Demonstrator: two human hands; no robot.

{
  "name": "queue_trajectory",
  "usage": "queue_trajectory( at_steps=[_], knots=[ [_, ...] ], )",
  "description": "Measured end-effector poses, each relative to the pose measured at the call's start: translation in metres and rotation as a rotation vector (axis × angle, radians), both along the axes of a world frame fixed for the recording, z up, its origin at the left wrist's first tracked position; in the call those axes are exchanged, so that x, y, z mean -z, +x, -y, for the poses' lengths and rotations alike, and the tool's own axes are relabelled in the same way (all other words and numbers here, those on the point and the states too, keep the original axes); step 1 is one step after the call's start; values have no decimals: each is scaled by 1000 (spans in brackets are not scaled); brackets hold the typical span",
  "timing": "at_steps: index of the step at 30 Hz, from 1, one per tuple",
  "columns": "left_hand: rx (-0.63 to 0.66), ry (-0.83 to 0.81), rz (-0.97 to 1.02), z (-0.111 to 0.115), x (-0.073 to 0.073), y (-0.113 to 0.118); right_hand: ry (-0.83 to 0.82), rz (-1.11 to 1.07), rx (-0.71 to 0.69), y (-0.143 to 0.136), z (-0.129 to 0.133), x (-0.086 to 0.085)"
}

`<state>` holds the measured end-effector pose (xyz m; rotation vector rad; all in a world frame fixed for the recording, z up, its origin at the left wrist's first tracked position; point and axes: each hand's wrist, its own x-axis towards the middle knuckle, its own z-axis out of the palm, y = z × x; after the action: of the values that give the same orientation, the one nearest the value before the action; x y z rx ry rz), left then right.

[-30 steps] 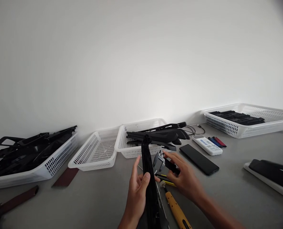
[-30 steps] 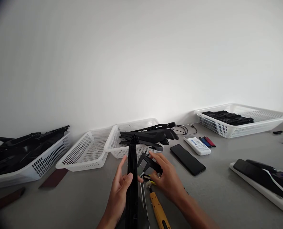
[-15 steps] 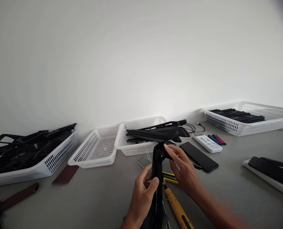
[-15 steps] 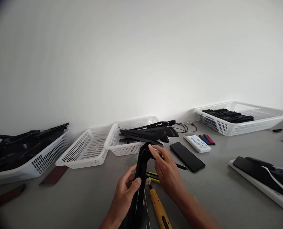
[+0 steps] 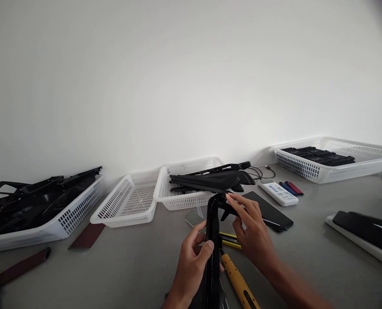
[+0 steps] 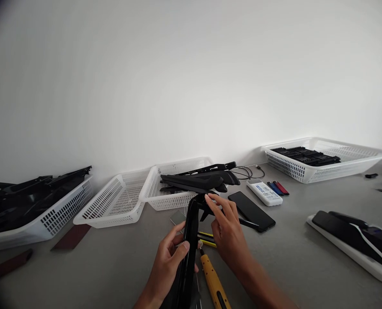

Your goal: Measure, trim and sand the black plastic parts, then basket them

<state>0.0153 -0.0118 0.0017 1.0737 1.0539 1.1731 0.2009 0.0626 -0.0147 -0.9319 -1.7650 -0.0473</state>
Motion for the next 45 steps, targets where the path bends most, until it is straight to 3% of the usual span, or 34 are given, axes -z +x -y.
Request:
queue_trajectory(
  at_steps=[14,21,28,39,45],
  knots=[
    [72,13,242,-6,16,2,-37,-50,-83,-8,5,8],
    [83,-12,266,-6,15,2,-6,-18,-70,-6,4,4],
    [71,18,252,-5,12,1,-58,150,42,0,2,4],
    [79,11,292,-5,15,5,11,158,21,5,-1,0],
    [48,-12,341,-1,14,7,-31,118,-77,4,-1,3]
  ],
)
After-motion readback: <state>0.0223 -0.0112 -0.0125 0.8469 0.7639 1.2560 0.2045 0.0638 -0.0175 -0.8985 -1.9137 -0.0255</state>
